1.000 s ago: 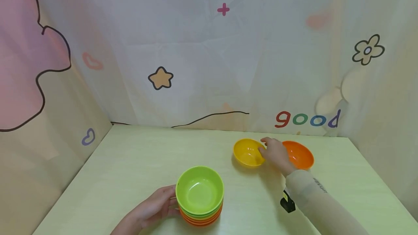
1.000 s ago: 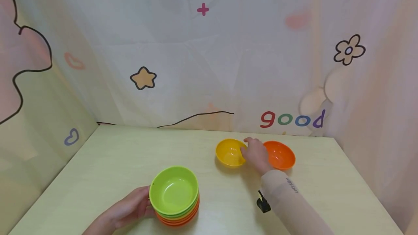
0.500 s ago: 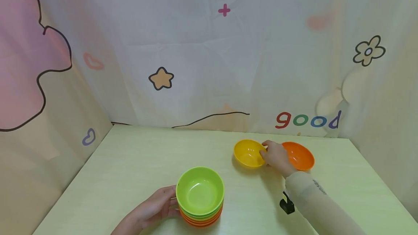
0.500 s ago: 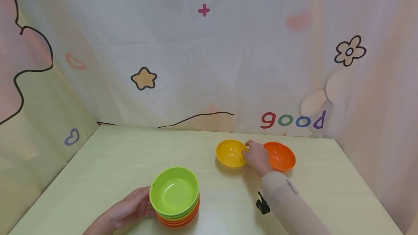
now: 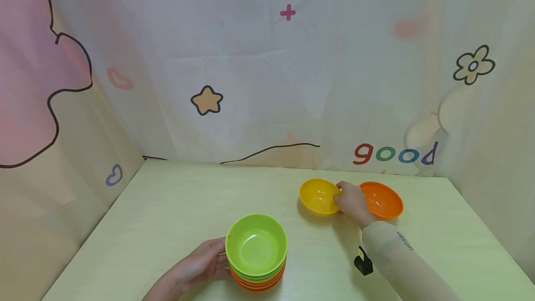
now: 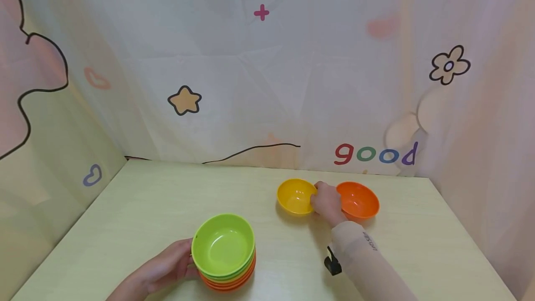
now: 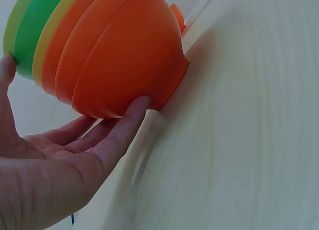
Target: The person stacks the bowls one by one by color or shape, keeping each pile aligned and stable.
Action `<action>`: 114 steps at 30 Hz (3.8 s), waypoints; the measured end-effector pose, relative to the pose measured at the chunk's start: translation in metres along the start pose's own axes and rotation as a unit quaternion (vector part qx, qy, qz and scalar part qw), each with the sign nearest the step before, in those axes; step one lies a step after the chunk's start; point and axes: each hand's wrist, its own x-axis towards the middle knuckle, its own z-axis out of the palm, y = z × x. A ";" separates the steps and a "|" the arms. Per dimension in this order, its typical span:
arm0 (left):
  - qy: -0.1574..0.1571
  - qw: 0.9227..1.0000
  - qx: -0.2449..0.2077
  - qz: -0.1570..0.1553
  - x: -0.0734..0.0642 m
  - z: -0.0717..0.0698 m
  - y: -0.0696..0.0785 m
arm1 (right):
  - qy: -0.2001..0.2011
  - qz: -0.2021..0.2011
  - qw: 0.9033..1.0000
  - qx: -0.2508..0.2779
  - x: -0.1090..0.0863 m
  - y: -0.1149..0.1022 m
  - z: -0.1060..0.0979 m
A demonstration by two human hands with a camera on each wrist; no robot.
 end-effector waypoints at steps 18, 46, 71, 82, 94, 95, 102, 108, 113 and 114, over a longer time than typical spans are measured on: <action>0.002 1.000 -0.005 -0.002 -0.001 0.001 0.000 | 0.006 0.007 1.000 0.017 0.003 0.003 0.000; -0.012 1.000 0.002 0.013 0.000 0.000 0.001 | -0.001 -0.031 0.999 0.021 -0.013 -0.012 -0.006; 0.003 1.000 0.002 0.006 0.000 0.001 -0.001 | -0.028 -0.114 0.993 0.024 -0.048 -0.045 -0.020; 0.006 1.000 -0.003 0.005 0.000 0.001 -0.001 | -0.021 -0.161 0.987 0.011 -0.060 -0.060 -0.038; -0.004 1.000 -0.005 0.000 0.000 0.001 0.000 | -0.019 -0.180 0.984 0.000 -0.078 -0.080 -0.049; -0.004 1.000 -0.005 -0.001 0.000 0.000 0.000 | -0.019 -0.183 0.983 -0.001 -0.079 -0.081 -0.049; -0.001 1.000 -0.001 0.000 0.000 0.001 0.001 | -0.009 -0.210 0.978 -0.007 -0.082 -0.092 -0.054; -0.002 1.000 0.000 -0.001 0.000 0.000 0.000 | -0.015 -0.228 0.974 -0.004 -0.088 -0.102 -0.058; -0.004 1.000 0.000 0.000 0.000 0.000 0.000 | -0.026 -0.245 0.969 0.009 -0.094 -0.110 -0.055; -0.003 1.000 0.001 -0.001 0.000 0.000 0.000 | -0.030 -0.245 0.969 0.013 -0.095 -0.111 -0.053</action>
